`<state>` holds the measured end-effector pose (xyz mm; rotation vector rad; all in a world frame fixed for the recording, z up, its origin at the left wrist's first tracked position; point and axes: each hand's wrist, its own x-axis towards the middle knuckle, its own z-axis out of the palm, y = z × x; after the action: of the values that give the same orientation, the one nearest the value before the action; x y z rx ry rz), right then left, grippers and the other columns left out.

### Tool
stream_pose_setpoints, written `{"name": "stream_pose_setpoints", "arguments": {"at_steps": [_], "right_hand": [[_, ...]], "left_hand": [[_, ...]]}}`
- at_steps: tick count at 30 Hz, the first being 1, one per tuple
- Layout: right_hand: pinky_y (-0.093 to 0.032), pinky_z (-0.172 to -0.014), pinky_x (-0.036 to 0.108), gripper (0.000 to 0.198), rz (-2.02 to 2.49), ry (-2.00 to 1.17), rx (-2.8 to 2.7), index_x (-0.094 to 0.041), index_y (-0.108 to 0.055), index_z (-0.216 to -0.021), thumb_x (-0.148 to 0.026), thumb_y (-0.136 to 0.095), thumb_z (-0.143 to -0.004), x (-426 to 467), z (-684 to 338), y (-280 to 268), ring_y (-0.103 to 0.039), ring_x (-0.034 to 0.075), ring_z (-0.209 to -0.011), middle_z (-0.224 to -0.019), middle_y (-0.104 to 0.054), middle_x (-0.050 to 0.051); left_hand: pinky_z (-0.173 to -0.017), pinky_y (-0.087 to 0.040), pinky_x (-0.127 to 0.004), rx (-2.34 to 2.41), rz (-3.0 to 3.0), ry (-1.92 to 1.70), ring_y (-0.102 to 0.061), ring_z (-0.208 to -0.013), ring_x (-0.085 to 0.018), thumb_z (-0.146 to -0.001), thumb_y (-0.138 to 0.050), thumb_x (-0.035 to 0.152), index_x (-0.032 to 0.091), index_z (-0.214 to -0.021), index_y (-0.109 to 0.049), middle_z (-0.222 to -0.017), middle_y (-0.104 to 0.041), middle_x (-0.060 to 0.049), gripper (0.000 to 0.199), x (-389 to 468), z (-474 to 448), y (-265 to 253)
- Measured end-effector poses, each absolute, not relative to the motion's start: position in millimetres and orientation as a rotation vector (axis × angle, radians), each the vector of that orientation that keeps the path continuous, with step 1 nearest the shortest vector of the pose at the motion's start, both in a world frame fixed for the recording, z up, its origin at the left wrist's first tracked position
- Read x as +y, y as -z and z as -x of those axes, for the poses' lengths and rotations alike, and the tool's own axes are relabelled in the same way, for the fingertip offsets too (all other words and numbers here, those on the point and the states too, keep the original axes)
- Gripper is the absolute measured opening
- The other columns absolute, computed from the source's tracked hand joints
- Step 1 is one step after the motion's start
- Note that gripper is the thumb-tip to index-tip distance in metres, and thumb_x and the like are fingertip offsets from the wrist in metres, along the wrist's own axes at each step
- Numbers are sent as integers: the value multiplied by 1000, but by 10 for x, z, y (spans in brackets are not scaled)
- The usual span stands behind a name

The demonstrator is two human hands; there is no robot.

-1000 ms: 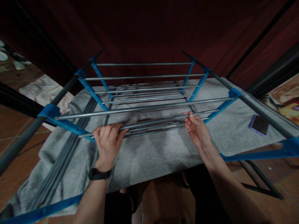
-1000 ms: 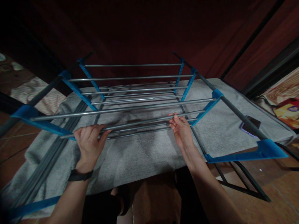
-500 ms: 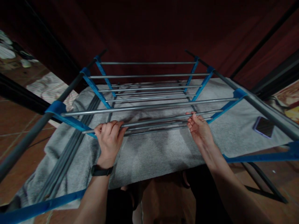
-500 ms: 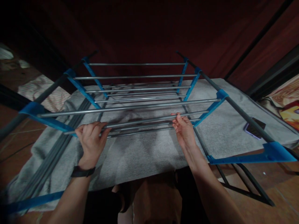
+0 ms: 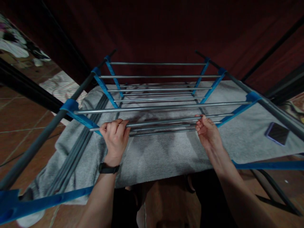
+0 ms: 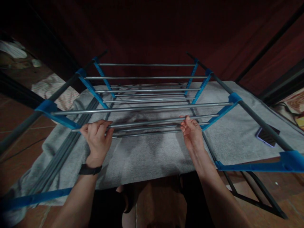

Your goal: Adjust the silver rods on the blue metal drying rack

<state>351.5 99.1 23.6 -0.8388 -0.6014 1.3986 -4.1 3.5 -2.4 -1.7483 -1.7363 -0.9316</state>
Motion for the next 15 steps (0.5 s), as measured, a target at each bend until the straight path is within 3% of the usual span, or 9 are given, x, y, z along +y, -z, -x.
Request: {"name": "stream_pose_setpoints", "arguments": {"at_steps": [15], "right_hand": [[-53,-52,13,27,874,-1403,-606,-21,-65,-72,-30,-91,-70,978,-3511,-258,-66,5,-59,-82,-76,-3]], "left_hand": [[-95,-35,-47,-1757,1845,807,-61,-93,-26,-94,-56,23,23,-117,-68,-106,-71,-9,26,37,48,3]]}}
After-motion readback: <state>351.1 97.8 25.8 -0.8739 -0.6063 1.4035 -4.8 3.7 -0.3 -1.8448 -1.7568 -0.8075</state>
